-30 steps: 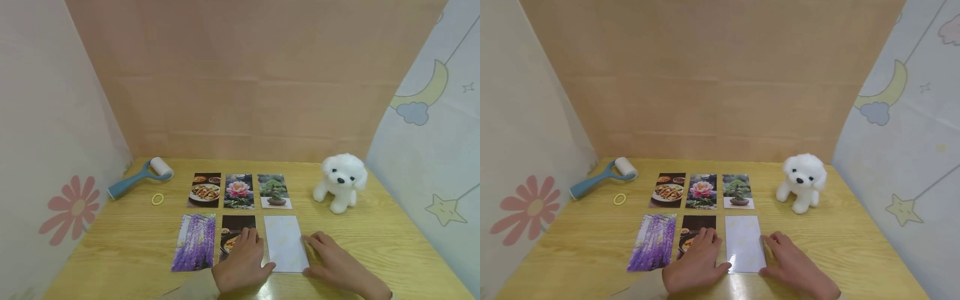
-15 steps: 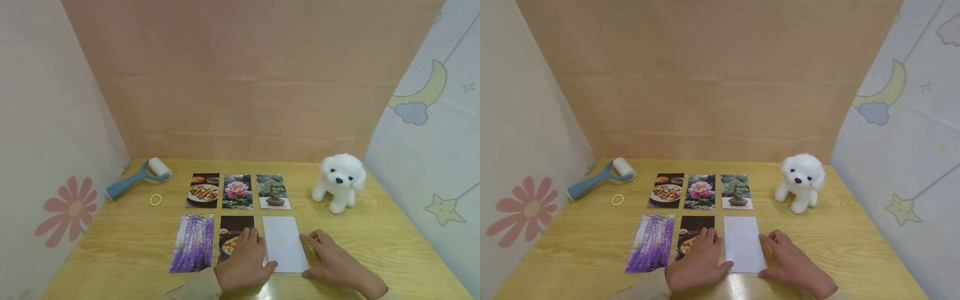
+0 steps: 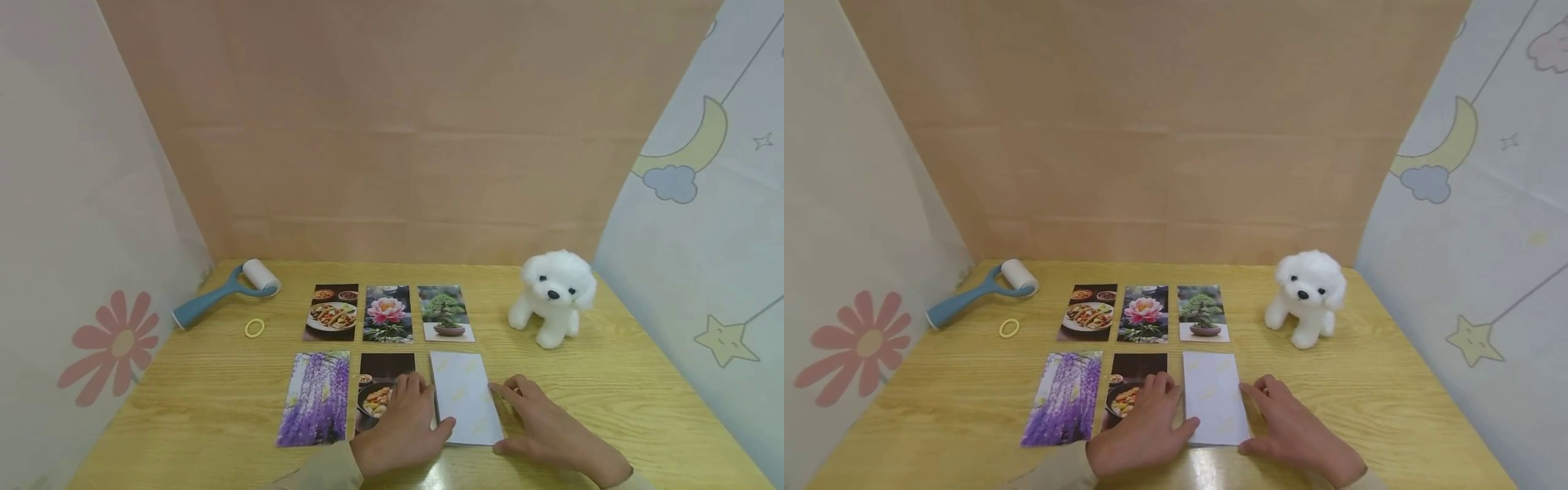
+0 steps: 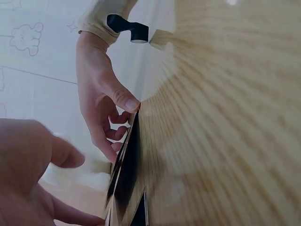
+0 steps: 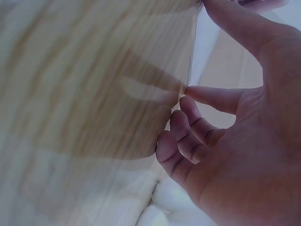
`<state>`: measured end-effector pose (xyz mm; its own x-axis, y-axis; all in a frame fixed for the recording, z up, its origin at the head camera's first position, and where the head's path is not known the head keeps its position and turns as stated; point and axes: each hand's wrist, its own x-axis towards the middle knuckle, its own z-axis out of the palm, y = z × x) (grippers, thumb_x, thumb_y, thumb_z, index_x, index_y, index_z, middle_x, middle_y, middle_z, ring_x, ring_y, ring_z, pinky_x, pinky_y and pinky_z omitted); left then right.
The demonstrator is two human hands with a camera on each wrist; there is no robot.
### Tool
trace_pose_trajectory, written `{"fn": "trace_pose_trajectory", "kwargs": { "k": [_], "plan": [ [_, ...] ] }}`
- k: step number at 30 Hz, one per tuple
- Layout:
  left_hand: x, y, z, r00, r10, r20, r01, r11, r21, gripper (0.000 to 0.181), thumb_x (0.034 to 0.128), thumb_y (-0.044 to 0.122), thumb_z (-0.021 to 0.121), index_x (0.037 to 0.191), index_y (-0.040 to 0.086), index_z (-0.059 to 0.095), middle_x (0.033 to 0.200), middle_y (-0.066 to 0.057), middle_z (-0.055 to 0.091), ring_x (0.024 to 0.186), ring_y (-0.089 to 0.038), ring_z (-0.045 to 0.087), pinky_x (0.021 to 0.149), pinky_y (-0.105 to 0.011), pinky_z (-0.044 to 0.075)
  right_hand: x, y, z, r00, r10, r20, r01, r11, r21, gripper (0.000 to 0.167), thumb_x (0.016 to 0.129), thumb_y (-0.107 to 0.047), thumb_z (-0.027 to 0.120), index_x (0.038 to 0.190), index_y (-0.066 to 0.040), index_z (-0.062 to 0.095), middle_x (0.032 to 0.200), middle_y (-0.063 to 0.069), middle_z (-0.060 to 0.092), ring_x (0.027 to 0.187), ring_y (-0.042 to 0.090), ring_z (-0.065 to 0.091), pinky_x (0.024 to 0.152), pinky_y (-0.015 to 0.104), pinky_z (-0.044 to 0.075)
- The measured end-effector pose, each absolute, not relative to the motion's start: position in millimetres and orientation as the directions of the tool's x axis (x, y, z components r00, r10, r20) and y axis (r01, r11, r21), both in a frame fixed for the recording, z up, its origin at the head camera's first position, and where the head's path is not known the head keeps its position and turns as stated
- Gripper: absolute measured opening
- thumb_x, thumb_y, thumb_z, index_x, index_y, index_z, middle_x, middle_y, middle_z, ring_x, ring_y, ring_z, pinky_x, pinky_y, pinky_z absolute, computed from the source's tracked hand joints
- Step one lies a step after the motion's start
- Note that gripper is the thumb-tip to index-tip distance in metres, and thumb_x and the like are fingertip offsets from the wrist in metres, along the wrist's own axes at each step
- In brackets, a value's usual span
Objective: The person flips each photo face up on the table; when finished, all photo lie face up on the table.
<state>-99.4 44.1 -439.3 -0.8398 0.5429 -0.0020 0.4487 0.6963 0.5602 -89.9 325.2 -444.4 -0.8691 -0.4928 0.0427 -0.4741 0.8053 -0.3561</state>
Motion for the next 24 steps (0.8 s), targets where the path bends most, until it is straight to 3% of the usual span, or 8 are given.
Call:
{"fn": "trace_pose_trajectory", "kwargs": {
  "k": [3, 8, 12, 17, 20, 24],
  "plan": [
    [-99, 45, -440, -0.857, 0.515, 0.022, 0.403, 0.643, 0.651, 0.053, 0.1027, 0.041, 0.054, 0.131, -0.003, 0.060, 0.122, -0.009, 0.044, 0.108, -0.023, 0.037, 0.088, -0.043, 0.038, -90, 325, -443, -0.863, -0.503, 0.042, -0.480, 0.792, -0.378, 0.087, 0.079, -0.058, 0.079, 0.140, -0.001, 0.056, 0.114, 0.000, 0.045, 0.093, 0.010, 0.043, 0.074, 0.030, 0.045],
    [-100, 46, -439, -0.876, 0.482, 0.026, 0.305, 0.511, 0.803, 0.049, 0.1058, 0.033, 0.051, 0.140, -0.002, 0.053, 0.116, -0.002, 0.042, 0.104, -0.019, 0.038, 0.084, -0.040, 0.042, -90, 324, -441, -0.841, -0.538, 0.058, -0.504, 0.740, -0.445, 0.081, 0.081, -0.056, 0.078, 0.140, -0.004, 0.056, 0.118, 0.002, 0.047, 0.096, 0.012, 0.045, 0.076, 0.031, 0.047],
    [-101, 50, -435, -0.883, 0.468, 0.029, 0.254, 0.426, 0.868, 0.049, 0.1079, 0.036, 0.045, 0.143, 0.002, 0.048, 0.120, 0.000, 0.042, 0.104, -0.016, 0.041, 0.084, -0.040, 0.044, -90, 320, -439, -0.840, -0.537, 0.084, -0.490, 0.682, -0.542, 0.064, 0.091, -0.045, 0.073, 0.138, -0.005, 0.057, 0.121, 0.004, 0.049, 0.097, 0.012, 0.047, 0.077, 0.031, 0.048],
    [-101, 57, -427, -0.880, 0.467, 0.087, 0.267, 0.334, 0.904, 0.049, 0.1091, 0.039, 0.041, 0.143, 0.004, 0.049, 0.125, -0.001, 0.045, 0.107, -0.014, 0.046, 0.090, -0.039, 0.045, -89, 311, -435, -0.897, -0.437, 0.062, -0.362, 0.647, -0.671, 0.034, 0.107, -0.029, 0.053, 0.133, -0.007, 0.061, 0.117, 0.002, 0.054, 0.096, 0.008, 0.051, 0.077, 0.028, 0.047],
    [-103, 62, -423, -0.867, 0.480, 0.133, 0.297, 0.284, 0.912, 0.047, 0.1098, 0.037, 0.040, 0.141, 0.003, 0.049, 0.123, -0.002, 0.045, 0.109, -0.016, 0.046, 0.092, -0.037, 0.043, -89, 305, -432, -0.931, -0.365, 0.030, -0.275, 0.643, -0.715, 0.034, 0.111, -0.029, 0.042, 0.131, -0.010, 0.062, 0.119, 0.001, 0.057, 0.102, 0.010, 0.056, 0.082, 0.029, 0.049],
    [-105, 68, -420, -0.857, 0.493, 0.154, 0.314, 0.261, 0.913, 0.048, 0.1104, 0.038, 0.037, 0.142, 0.004, 0.047, 0.122, -0.002, 0.045, 0.112, -0.018, 0.046, 0.094, -0.036, 0.043, -89, 298, -423, -0.947, -0.322, -0.004, -0.204, 0.610, -0.766, 0.038, 0.112, -0.031, 0.037, 0.134, -0.011, 0.061, 0.127, 0.005, 0.058, 0.112, 0.023, 0.058, 0.084, 0.031, 0.051]
  ]
}}
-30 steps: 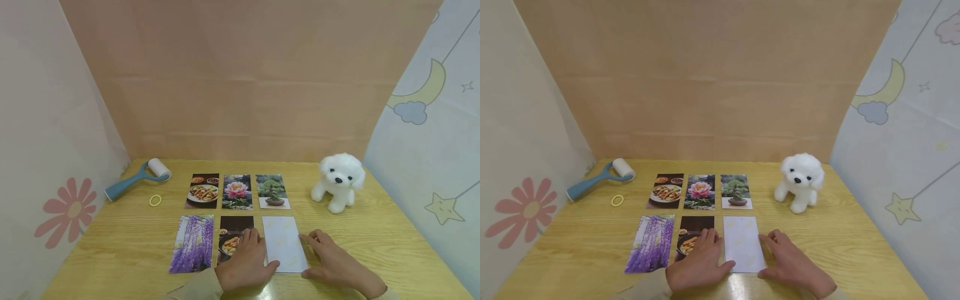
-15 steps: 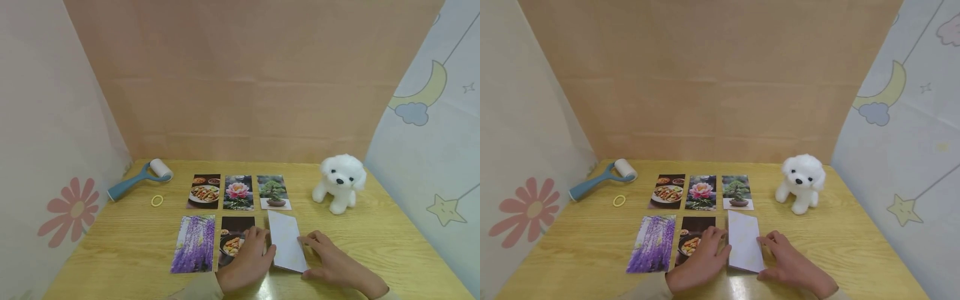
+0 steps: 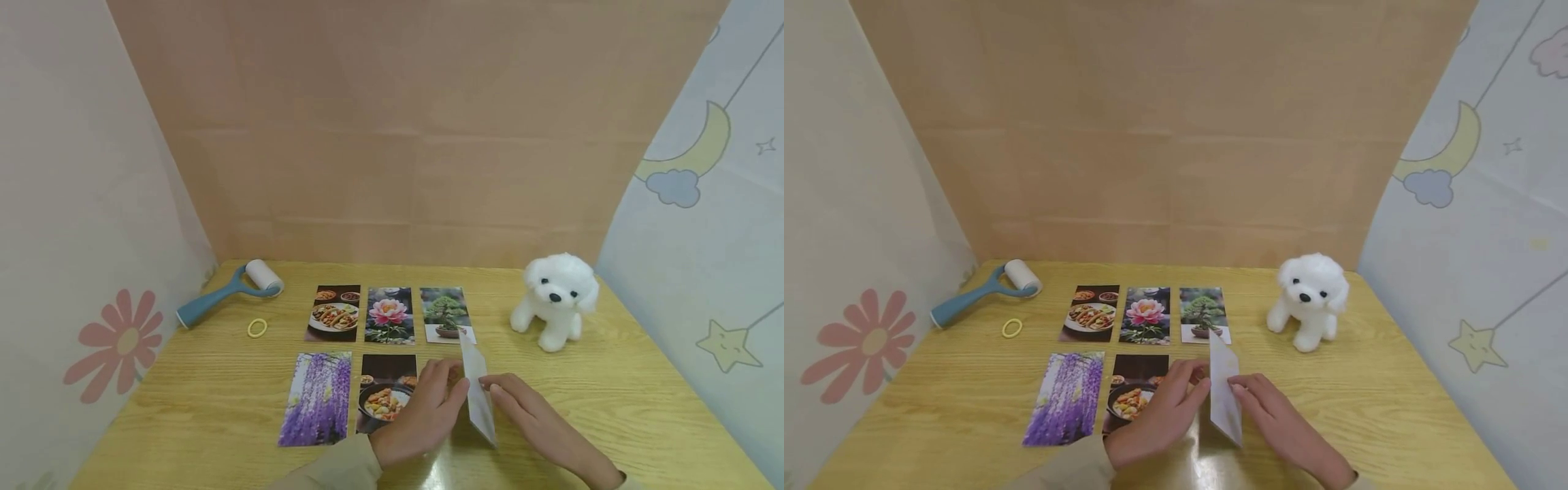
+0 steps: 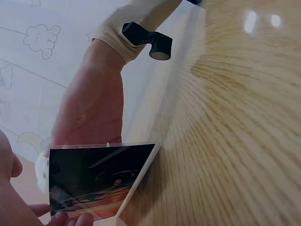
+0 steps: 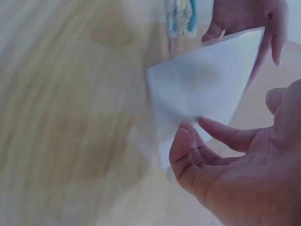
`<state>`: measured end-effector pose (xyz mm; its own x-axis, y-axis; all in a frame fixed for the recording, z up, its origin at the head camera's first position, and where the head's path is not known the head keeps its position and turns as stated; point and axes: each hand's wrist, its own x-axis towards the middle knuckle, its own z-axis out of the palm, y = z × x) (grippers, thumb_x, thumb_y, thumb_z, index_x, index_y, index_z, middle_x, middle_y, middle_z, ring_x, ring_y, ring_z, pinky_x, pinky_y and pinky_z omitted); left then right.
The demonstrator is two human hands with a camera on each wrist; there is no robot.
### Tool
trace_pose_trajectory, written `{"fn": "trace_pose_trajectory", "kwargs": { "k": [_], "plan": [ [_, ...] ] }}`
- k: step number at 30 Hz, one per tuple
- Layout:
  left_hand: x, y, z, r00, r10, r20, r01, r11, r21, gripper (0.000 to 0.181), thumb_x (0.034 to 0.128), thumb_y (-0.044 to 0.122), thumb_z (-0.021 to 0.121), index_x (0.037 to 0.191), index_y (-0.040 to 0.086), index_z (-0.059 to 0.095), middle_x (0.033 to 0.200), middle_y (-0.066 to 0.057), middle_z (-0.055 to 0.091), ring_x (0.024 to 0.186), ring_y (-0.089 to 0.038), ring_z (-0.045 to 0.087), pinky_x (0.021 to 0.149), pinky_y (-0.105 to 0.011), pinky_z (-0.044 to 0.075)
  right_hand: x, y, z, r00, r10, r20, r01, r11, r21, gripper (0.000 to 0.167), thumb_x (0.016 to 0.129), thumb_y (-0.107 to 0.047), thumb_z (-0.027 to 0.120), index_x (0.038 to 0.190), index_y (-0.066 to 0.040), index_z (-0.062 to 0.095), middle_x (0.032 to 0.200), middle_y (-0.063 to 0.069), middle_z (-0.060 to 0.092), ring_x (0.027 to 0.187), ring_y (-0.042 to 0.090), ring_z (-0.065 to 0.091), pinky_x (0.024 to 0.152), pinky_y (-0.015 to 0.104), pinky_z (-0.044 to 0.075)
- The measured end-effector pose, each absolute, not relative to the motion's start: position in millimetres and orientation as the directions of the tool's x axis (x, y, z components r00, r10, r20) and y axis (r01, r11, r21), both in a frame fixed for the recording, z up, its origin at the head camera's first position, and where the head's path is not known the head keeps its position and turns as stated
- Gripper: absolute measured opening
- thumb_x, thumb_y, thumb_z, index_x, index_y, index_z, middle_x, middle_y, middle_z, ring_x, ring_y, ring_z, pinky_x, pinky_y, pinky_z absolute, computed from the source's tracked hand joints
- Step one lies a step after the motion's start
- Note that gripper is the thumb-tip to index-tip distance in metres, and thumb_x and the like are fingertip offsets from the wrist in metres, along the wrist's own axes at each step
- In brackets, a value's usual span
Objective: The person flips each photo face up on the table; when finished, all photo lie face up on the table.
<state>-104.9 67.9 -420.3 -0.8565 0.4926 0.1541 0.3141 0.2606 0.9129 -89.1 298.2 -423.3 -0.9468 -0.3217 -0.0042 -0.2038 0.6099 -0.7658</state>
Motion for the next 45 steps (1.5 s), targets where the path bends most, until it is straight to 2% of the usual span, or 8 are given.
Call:
{"fn": "trace_pose_trajectory", "kwargs": {
  "k": [4, 13, 17, 22, 29, 38, 41, 45],
  "plan": [
    [-108, 74, -419, -0.851, 0.503, 0.153, 0.303, 0.231, 0.925, 0.047, 0.1106, 0.038, 0.037, 0.143, 0.005, 0.046, 0.123, 0.000, 0.045, 0.111, -0.014, 0.046, 0.090, -0.033, 0.044, -88, 292, -415, -0.951, -0.306, -0.043, -0.149, 0.577, -0.803, 0.042, 0.112, -0.032, 0.037, 0.138, -0.006, 0.057, 0.131, 0.011, 0.057, 0.111, 0.030, 0.057, 0.076, 0.032, 0.052],
    [-109, 78, -419, -0.816, 0.569, 0.097, 0.280, 0.242, 0.929, 0.053, 0.1112, 0.044, 0.028, 0.143, 0.008, 0.050, 0.115, 0.003, 0.043, 0.099, -0.010, 0.044, 0.084, -0.032, 0.042, -87, 282, -405, -0.966, -0.252, -0.065, -0.092, 0.565, -0.820, 0.046, 0.112, -0.033, 0.035, 0.142, -0.002, 0.051, 0.123, 0.010, 0.063, 0.094, 0.021, 0.063, 0.070, 0.033, 0.053],
    [-109, 78, -425, -0.794, 0.601, 0.090, 0.315, 0.280, 0.907, 0.055, 0.1115, 0.044, 0.024, 0.129, 0.007, 0.060, 0.106, 0.002, 0.041, 0.096, -0.012, 0.039, 0.080, -0.032, 0.037, -85, 282, -401, -0.971, -0.229, -0.071, -0.075, 0.571, -0.817, 0.047, 0.111, -0.033, 0.038, 0.143, 0.001, 0.049, 0.114, 0.008, 0.067, 0.089, 0.021, 0.065, 0.068, 0.033, 0.054],
    [-107, 78, -430, -0.766, 0.637, 0.090, 0.348, 0.293, 0.891, 0.051, 0.1114, 0.045, 0.022, 0.113, 0.012, 0.062, 0.103, 0.002, 0.040, 0.098, -0.011, 0.037, 0.080, -0.031, 0.036, -85, 283, -397, -0.977, -0.187, -0.103, -0.024, 0.577, -0.816, 0.053, 0.110, -0.038, 0.042, 0.143, 0.003, 0.047, 0.099, 0.005, 0.068, 0.082, 0.023, 0.064, 0.067, 0.034, 0.054],
    [-103, 74, -430, -0.769, 0.639, -0.001, 0.311, 0.375, 0.874, 0.057, 0.1104, 0.049, 0.024, 0.139, 0.014, 0.059, 0.112, 0.004, 0.038, 0.104, -0.012, 0.034, 0.082, -0.034, 0.038, -84, 282, -391, -0.989, -0.072, -0.129, 0.065, 0.574, -0.816, 0.049, 0.106, -0.037, 0.052, 0.139, -0.001, 0.054, 0.088, 0.004, 0.068, 0.071, 0.025, 0.063, 0.065, 0.035, 0.052],
    [-103, 69, -434, -0.770, 0.637, -0.015, 0.409, 0.512, 0.756, 0.059, 0.1039, 0.061, 0.037, 0.143, 0.022, 0.057, 0.113, 0.005, 0.039, 0.097, -0.013, 0.032, 0.082, -0.034, 0.030, -81, 286, -388, -0.984, 0.114, -0.139, 0.179, 0.598, -0.781, 0.029, 0.104, -0.016, 0.054, 0.129, -0.003, 0.063, 0.069, 0.004, 0.063, 0.058, 0.022, 0.056, 0.052, 0.030, 0.041],
    [-102, 66, -436, -0.790, 0.613, -0.004, 0.438, 0.569, 0.696, 0.068, 0.0980, 0.067, 0.046, 0.147, 0.021, 0.052, 0.118, 0.004, 0.041, 0.101, -0.013, 0.033, 0.084, -0.036, 0.033, -82, 288, -392, -0.980, 0.140, -0.142, 0.197, 0.584, -0.788, 0.030, 0.104, -0.014, 0.053, 0.130, -0.002, 0.062, 0.069, 0.005, 0.063, 0.059, 0.020, 0.053, 0.051, 0.030, 0.040],
    [-101, 60, -439, -0.835, 0.551, 0.016, 0.439, 0.648, 0.623, 0.091, 0.0878, 0.072, 0.060, 0.155, 0.014, 0.040, 0.129, -0.004, 0.046, 0.114, -0.020, 0.040, 0.098, -0.046, 0.038, -83, 290, -398, -0.978, 0.149, -0.148, 0.206, 0.547, -0.812, 0.034, 0.105, -0.014, 0.052, 0.135, 0.000, 0.059, 0.079, 0.006, 0.069, 0.064, 0.019, 0.055, 0.053, 0.031, 0.042]
  ]
}}
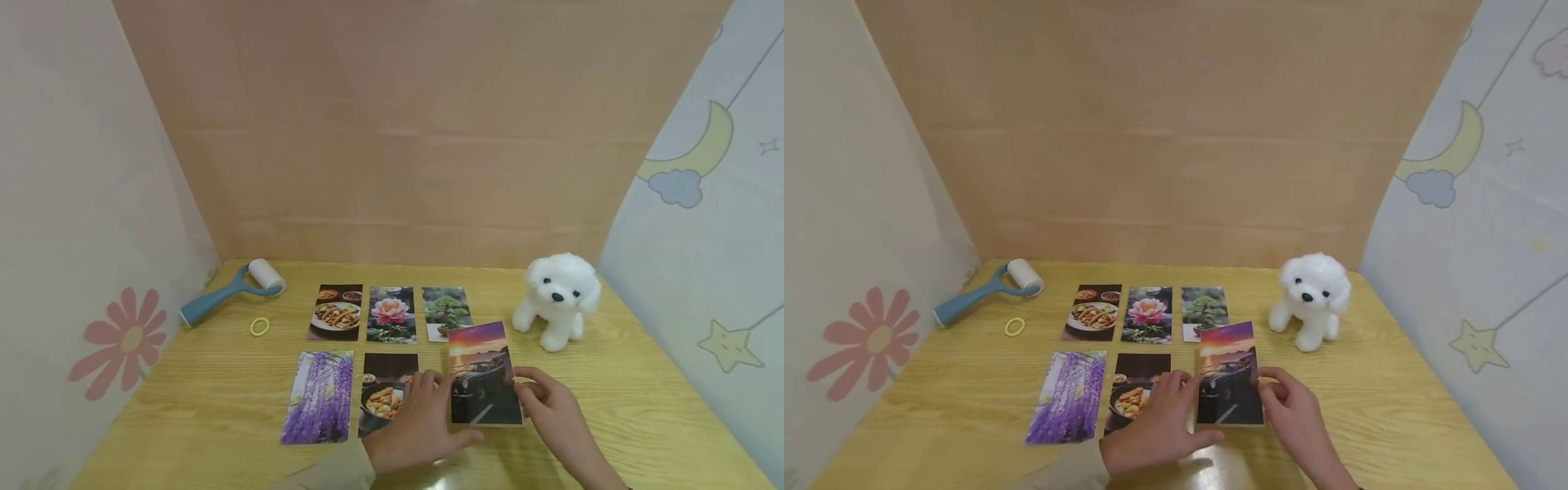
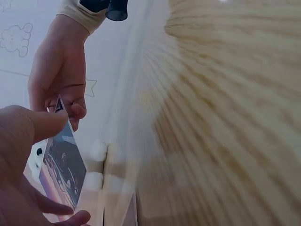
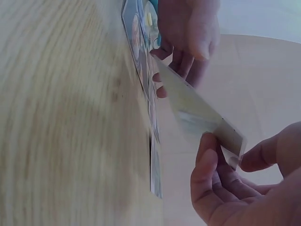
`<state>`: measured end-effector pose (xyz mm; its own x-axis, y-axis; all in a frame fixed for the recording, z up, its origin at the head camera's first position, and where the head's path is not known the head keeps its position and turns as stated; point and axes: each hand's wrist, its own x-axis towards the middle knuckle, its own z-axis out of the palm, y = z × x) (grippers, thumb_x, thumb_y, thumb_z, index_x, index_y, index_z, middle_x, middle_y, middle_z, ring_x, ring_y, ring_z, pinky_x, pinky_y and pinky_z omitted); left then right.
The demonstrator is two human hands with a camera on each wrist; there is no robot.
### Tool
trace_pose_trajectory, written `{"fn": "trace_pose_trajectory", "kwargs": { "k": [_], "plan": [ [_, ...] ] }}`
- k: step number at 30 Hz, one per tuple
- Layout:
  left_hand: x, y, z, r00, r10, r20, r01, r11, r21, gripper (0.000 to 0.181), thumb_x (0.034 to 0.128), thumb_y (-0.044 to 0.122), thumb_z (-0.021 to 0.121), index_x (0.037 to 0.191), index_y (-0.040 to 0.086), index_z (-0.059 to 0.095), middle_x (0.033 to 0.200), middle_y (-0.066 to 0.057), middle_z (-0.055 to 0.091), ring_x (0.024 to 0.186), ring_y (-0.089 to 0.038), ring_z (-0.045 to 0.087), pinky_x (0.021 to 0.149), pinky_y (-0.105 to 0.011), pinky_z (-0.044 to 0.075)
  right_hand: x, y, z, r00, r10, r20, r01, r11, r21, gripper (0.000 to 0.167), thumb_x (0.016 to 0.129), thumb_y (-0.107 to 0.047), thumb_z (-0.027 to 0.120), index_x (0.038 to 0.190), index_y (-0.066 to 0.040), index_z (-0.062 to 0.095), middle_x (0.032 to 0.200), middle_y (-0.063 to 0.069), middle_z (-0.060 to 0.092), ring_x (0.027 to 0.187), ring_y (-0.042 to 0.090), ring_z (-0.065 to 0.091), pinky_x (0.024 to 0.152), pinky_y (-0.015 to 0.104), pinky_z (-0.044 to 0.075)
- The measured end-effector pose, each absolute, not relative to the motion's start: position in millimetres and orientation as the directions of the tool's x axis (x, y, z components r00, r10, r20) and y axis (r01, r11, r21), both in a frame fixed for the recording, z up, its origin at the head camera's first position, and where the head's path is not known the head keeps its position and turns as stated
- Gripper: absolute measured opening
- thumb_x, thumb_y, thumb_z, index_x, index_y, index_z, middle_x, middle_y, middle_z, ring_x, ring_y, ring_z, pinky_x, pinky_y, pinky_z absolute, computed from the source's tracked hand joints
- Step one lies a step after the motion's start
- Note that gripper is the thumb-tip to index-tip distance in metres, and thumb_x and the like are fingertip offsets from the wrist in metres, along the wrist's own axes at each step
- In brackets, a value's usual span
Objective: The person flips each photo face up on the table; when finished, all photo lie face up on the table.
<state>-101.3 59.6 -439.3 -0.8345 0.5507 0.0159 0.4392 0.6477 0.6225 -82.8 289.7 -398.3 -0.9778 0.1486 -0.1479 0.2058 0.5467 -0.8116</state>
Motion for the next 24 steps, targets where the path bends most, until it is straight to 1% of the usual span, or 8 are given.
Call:
{"fn": "trace_pose_trajectory", "kwargs": {
  "k": [5, 6, 8, 11, 13, 16, 20, 24],
  "plan": [
    [-103, 54, -442, -0.876, 0.481, 0.044, 0.413, 0.700, 0.583, 0.102, 0.0811, 0.068, 0.072, 0.155, 0.006, 0.038, 0.128, -0.010, 0.052, 0.119, -0.027, 0.045, 0.108, -0.051, 0.036, -82, 286, -404, -0.982, 0.134, -0.136, 0.184, 0.474, -0.861, 0.035, 0.104, -0.008, 0.053, 0.137, 0.002, 0.056, 0.099, 0.012, 0.074, 0.075, 0.019, 0.063, 0.063, 0.033, 0.050],
    [-104, 53, -442, -0.880, 0.472, 0.049, 0.408, 0.700, 0.586, 0.102, 0.0803, 0.067, 0.073, 0.153, 0.005, 0.040, 0.124, -0.009, 0.054, 0.115, -0.026, 0.046, 0.105, -0.049, 0.038, -82, 285, -405, -0.984, 0.128, -0.125, 0.170, 0.457, -0.873, 0.036, 0.103, -0.006, 0.053, 0.138, 0.002, 0.056, 0.100, 0.013, 0.074, 0.075, 0.019, 0.065, 0.064, 0.033, 0.051],
    [-104, 51, -441, -0.887, 0.457, 0.061, 0.399, 0.695, 0.598, 0.100, 0.0793, 0.065, 0.076, 0.151, 0.004, 0.044, 0.118, -0.006, 0.056, 0.114, -0.026, 0.048, 0.104, -0.050, 0.040, -81, 283, -409, -0.989, 0.115, -0.095, 0.137, 0.436, -0.889, 0.038, 0.100, -0.001, 0.054, 0.138, 0.003, 0.055, 0.097, 0.014, 0.074, 0.072, 0.017, 0.065, 0.060, 0.030, 0.050],
    [-103, 48, -440, -0.890, 0.448, 0.084, 0.403, 0.690, 0.601, 0.096, 0.0774, 0.059, 0.080, 0.148, 0.003, 0.048, 0.104, 0.001, 0.054, 0.104, -0.022, 0.048, 0.095, -0.045, 0.043, -81, 281, -414, -0.995, 0.095, -0.037, 0.076, 0.449, -0.890, 0.041, 0.098, 0.003, 0.055, 0.139, 0.002, 0.054, 0.093, 0.012, 0.074, 0.065, 0.015, 0.063, 0.054, 0.028, 0.045],
    [-103, 47, -440, -0.889, 0.448, 0.095, 0.415, 0.702, 0.579, 0.096, 0.0757, 0.056, 0.084, 0.147, 0.002, 0.049, 0.097, 0.004, 0.051, 0.098, -0.019, 0.045, 0.090, -0.041, 0.043, -80, 280, -418, -0.997, 0.083, -0.001, 0.041, 0.475, -0.879, 0.042, 0.096, 0.004, 0.057, 0.139, 0.002, 0.054, 0.088, 0.010, 0.073, 0.060, 0.013, 0.059, 0.049, 0.027, 0.041],
    [-102, 47, -439, -0.888, 0.448, 0.100, 0.430, 0.736, 0.523, 0.096, 0.0733, 0.053, 0.086, 0.145, 0.001, 0.051, 0.097, 0.002, 0.052, 0.096, -0.019, 0.044, 0.088, -0.038, 0.042, -79, 278, -421, -0.997, 0.069, 0.027, 0.014, 0.532, -0.847, 0.044, 0.095, 0.005, 0.059, 0.139, 0.000, 0.055, 0.087, 0.008, 0.073, 0.058, 0.011, 0.058, 0.050, 0.027, 0.045],
    [-100, 49, -439, -0.891, 0.445, 0.091, 0.434, 0.776, 0.458, 0.097, 0.0737, 0.053, 0.086, 0.146, 0.000, 0.049, 0.103, -0.003, 0.057, 0.097, -0.020, 0.046, 0.094, -0.040, 0.043, -80, 277, -426, -0.998, 0.023, 0.056, -0.026, 0.662, -0.749, 0.047, 0.094, 0.002, 0.064, 0.140, 0.001, 0.054, 0.092, 0.006, 0.074, 0.068, 0.009, 0.064, 0.058, 0.026, 0.052],
    [-99, 49, -438, -0.881, 0.464, 0.091, 0.459, 0.794, 0.399, 0.089, 0.0761, 0.057, 0.082, 0.138, -0.001, 0.055, 0.096, -0.002, 0.055, 0.093, -0.019, 0.043, 0.092, -0.038, 0.043, -82, 280, -430, -0.993, -0.072, 0.090, -0.113, 0.756, -0.645, 0.057, 0.088, -0.003, 0.072, 0.139, 0.008, 0.051, 0.099, 0.005, 0.068, 0.078, 0.011, 0.061, 0.063, 0.025, 0.051]
  ]
}}
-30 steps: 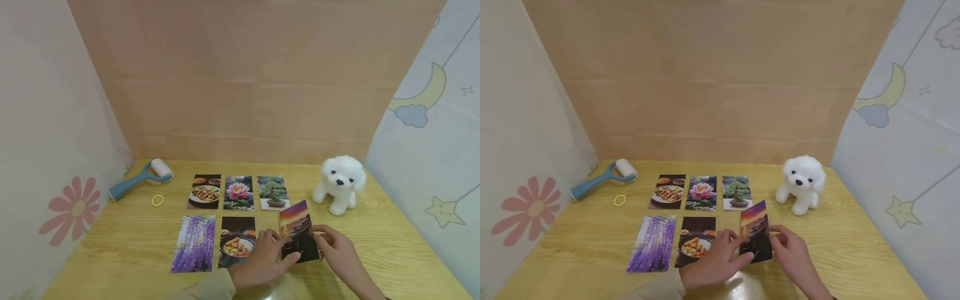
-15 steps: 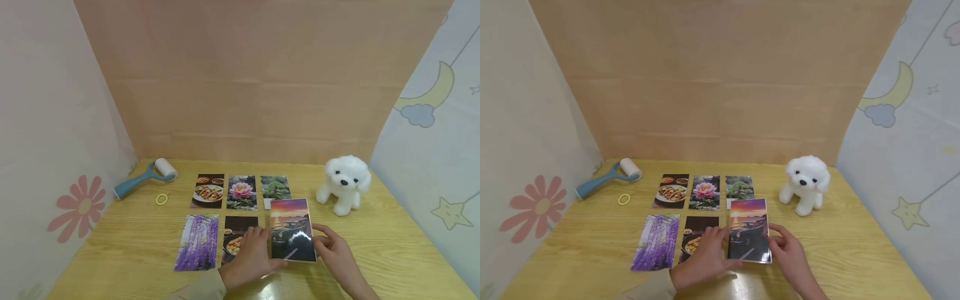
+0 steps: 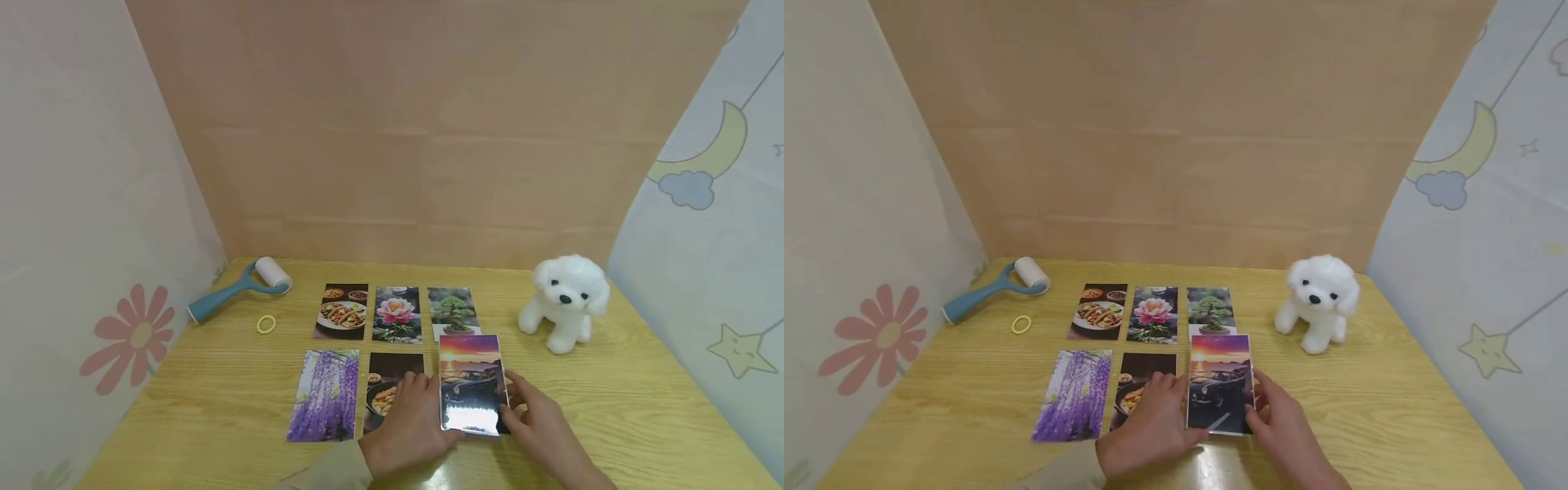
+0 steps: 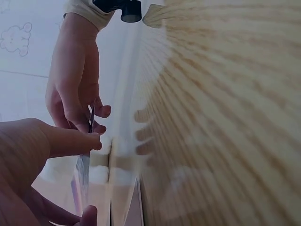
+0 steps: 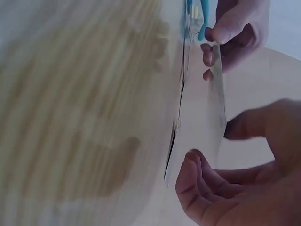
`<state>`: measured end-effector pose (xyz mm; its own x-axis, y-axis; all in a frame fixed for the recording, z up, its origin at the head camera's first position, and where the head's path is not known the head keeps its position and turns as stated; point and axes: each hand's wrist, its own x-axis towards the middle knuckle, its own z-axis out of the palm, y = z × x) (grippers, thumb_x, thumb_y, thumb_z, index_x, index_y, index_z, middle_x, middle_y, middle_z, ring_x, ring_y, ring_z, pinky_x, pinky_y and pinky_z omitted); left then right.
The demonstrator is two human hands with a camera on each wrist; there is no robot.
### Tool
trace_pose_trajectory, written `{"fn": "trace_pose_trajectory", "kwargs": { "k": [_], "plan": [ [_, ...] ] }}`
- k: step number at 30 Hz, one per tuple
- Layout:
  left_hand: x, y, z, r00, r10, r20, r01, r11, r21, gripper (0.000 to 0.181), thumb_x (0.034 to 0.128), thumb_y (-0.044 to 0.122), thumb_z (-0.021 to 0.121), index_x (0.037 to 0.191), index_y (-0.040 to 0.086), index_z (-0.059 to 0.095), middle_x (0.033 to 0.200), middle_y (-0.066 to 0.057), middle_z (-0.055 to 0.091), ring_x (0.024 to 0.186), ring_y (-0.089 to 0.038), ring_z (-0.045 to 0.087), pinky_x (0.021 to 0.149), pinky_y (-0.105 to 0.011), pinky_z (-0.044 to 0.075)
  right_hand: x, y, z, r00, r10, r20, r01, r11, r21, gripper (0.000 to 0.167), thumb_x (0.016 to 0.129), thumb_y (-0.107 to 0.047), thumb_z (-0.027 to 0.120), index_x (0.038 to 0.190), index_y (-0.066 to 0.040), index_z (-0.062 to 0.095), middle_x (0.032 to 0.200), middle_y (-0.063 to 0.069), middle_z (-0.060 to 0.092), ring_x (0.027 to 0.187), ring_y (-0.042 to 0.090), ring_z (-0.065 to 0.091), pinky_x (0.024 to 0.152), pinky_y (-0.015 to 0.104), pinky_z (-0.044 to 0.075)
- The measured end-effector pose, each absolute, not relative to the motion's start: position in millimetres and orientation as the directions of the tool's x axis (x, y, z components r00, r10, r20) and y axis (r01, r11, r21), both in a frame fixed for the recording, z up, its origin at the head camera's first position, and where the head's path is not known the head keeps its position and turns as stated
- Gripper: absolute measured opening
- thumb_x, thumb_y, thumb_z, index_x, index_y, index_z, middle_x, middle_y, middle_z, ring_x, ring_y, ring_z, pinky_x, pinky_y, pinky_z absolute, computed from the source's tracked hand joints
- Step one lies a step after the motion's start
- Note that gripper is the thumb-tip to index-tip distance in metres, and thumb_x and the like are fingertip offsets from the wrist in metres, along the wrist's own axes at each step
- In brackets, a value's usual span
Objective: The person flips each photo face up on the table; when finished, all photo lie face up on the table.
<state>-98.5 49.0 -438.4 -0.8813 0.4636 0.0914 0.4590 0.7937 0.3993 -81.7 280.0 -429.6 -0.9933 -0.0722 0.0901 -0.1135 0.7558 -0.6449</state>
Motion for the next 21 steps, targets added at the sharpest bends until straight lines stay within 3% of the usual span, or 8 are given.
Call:
{"fn": "trace_pose_trajectory", "kwargs": {
  "k": [7, 14, 21],
  "plan": [
    [-95, 49, -436, -0.866, 0.497, 0.060, 0.490, 0.818, 0.303, 0.085, 0.0801, 0.067, 0.072, 0.134, 0.003, 0.058, 0.098, -0.002, 0.053, 0.096, -0.020, 0.042, 0.095, -0.040, 0.040, -80, 292, -434, -0.967, -0.233, 0.105, -0.253, 0.805, -0.537, 0.077, 0.080, -0.031, 0.087, 0.137, 0.010, 0.054, 0.118, 0.009, 0.054, 0.097, 0.019, 0.053, 0.081, 0.036, 0.051],
    [-96, 51, -435, -0.856, 0.517, 0.016, 0.509, 0.837, 0.199, 0.091, 0.0800, 0.076, 0.064, 0.135, 0.004, 0.060, 0.106, -0.005, 0.056, 0.100, -0.022, 0.044, 0.097, -0.041, 0.040, -80, 296, -438, -0.955, -0.292, 0.060, -0.285, 0.834, -0.472, 0.095, 0.070, -0.048, 0.089, 0.139, 0.006, 0.053, 0.117, 0.009, 0.049, 0.094, 0.018, 0.042, 0.077, 0.034, 0.046],
    [-95, 53, -436, -0.850, 0.527, 0.011, 0.525, 0.844, 0.112, 0.090, 0.0805, 0.080, 0.059, 0.129, 0.004, 0.063, 0.107, -0.006, 0.057, 0.103, -0.024, 0.045, 0.097, -0.040, 0.039, -82, 294, -439, -0.951, -0.308, 0.036, -0.295, 0.861, -0.413, 0.098, 0.065, -0.056, 0.089, 0.137, 0.001, 0.056, 0.113, 0.007, 0.050, 0.095, 0.019, 0.044, 0.080, 0.038, 0.046]
  ]
}}
